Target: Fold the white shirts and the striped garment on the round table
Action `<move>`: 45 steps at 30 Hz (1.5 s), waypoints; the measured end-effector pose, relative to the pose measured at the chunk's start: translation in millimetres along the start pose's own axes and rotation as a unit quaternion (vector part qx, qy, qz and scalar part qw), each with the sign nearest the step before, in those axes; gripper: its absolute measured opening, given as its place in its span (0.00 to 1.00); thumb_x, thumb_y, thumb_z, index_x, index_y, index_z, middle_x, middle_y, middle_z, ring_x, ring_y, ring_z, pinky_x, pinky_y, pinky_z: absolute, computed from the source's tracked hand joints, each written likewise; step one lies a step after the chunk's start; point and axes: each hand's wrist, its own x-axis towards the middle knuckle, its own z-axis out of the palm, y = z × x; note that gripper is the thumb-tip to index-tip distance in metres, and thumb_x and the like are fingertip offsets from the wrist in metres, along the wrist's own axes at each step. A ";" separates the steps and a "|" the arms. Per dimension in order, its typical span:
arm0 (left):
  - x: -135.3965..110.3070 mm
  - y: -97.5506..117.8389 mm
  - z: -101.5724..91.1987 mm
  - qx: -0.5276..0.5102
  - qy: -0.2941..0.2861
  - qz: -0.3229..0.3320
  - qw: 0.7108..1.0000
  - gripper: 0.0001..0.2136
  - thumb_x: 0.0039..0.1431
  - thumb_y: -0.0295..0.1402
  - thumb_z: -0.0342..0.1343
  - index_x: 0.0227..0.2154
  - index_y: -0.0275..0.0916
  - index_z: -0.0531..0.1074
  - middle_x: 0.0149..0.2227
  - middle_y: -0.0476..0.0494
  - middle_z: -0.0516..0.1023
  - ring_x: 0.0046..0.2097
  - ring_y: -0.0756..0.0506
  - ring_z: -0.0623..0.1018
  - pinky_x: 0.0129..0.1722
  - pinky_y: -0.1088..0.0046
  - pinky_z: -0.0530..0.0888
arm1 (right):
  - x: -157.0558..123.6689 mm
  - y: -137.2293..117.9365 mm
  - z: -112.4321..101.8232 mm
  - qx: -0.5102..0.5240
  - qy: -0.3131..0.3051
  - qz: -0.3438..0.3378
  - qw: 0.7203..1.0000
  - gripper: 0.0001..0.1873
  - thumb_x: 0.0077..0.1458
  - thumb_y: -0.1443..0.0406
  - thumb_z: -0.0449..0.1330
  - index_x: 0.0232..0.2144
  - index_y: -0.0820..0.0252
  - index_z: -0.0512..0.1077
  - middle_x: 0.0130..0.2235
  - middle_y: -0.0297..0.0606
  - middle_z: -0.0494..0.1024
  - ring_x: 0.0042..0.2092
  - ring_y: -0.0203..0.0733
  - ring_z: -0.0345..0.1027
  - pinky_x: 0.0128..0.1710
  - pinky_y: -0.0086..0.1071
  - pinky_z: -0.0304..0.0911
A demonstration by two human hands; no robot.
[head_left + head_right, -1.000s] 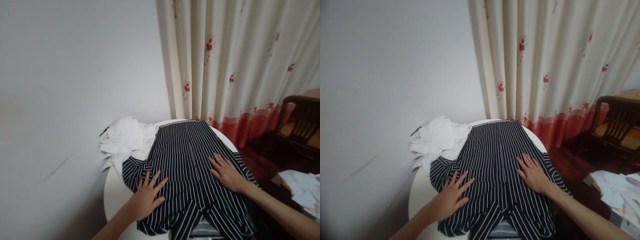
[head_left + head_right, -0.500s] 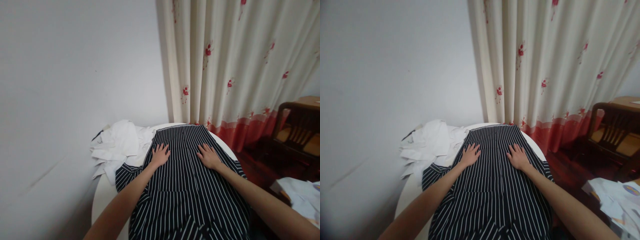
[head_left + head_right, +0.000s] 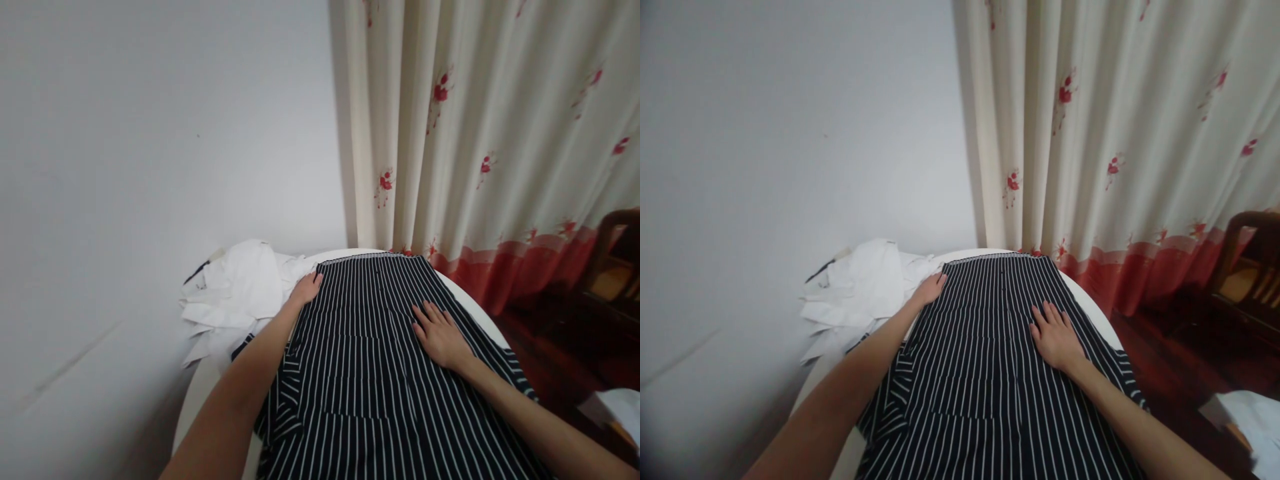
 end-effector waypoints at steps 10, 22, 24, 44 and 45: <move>24.7 -27.0 -0.4 0.026 -0.014 -0.077 0.997 0.25 0.72 0.42 0.38 0.60 0.31 0.67 0.62 0.30 0.70 0.65 0.38 0.68 0.63 0.64 0.63 | -0.1 -1.1 -1.1 -0.008 -0.018 0.010 1.000 0.32 0.67 0.53 0.42 0.68 0.60 0.59 0.71 0.49 0.53 0.71 0.56 0.43 0.68 0.53 0.41; -36.3 76.5 47.2 0.055 -0.045 0.060 0.996 0.27 0.70 0.51 0.37 0.68 0.49 0.58 0.72 0.46 0.53 0.72 0.34 0.51 0.67 0.45 0.50 | 0.5 -2.7 -2.5 -0.006 -0.025 0.013 1.000 0.32 0.67 0.54 0.43 0.68 0.61 0.58 0.70 0.51 0.55 0.71 0.56 0.43 0.67 0.53 0.41; -34.9 72.7 48.5 0.053 -0.055 0.040 0.996 0.29 0.69 0.53 0.34 0.68 0.51 0.57 0.72 0.46 0.52 0.72 0.33 0.50 0.67 0.43 0.49 | 0.9 -2.9 -4.5 -0.012 -0.031 0.015 0.999 0.32 0.67 0.54 0.43 0.68 0.61 0.58 0.70 0.51 0.54 0.71 0.56 0.43 0.67 0.53 0.42; 28.1 58.7 44.7 0.062 -0.062 -0.009 0.996 0.31 0.69 0.52 0.33 0.69 0.46 0.56 0.72 0.41 0.51 0.72 0.33 0.50 0.67 0.43 0.49 | 147.1 14.2 -7.1 0.019 -0.039 0.124 0.991 0.26 0.66 0.62 0.44 0.59 0.73 0.67 0.68 0.57 0.59 0.69 0.54 0.48 0.66 0.46 0.47; 30.0 57.6 47.3 0.063 -0.061 -0.012 0.996 0.31 0.68 0.52 0.33 0.69 0.46 0.56 0.72 0.42 0.50 0.72 0.33 0.49 0.67 0.42 0.47 | 156.8 16.2 -3.5 0.019 -0.037 0.123 0.991 0.26 0.67 0.62 0.44 0.59 0.72 0.67 0.67 0.56 0.60 0.69 0.53 0.48 0.66 0.45 0.46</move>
